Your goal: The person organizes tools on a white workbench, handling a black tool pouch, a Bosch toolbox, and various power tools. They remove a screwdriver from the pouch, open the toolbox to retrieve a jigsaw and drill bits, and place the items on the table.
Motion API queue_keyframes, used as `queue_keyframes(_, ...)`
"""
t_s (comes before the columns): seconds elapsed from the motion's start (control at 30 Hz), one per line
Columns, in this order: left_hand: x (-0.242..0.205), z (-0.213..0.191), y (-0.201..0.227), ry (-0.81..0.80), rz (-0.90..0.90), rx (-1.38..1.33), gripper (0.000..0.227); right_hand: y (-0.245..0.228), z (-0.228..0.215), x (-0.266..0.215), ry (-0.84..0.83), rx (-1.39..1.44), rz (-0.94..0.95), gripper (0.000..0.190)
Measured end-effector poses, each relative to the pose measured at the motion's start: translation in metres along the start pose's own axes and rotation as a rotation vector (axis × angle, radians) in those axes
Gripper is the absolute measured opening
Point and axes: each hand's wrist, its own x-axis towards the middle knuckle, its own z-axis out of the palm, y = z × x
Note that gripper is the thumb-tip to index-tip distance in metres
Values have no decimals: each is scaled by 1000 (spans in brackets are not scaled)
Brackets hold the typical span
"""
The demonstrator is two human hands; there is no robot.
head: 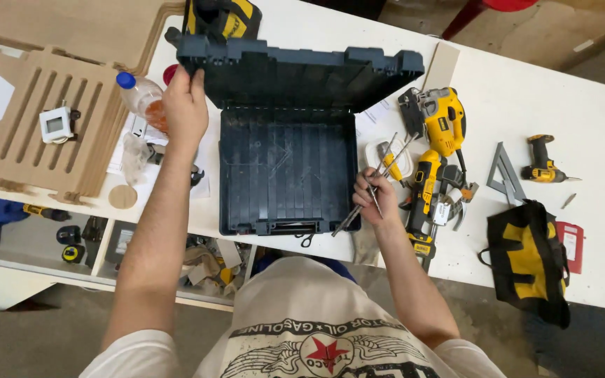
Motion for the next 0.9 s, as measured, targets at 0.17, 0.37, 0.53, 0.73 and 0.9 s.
queue_keyframes(0.17, -47, 2, -28, 26, -85, -18, 20, -2, 2, -33, 212, -135, -72, 15)
queue_keyframes(0.37, -104, -48, 46, -37, -17, 99, 47, -3, -12, -69, 303, -296, -98, 17)
queue_keyframes(0.53, -175, -73, 69, -232, -209, 158, 50, 6, -19, -99, 342, -370, -14, 9)
queue_keyframes(0.73, -272, -83, 7, -317, -130, 687, 39, 40, -40, -125, 473, -544, 102, 23)
queue_keyframes(0.9, -327, -76, 7, -241, -940, 161, 67, 64, -34, -128, 646, -704, 163, 40)
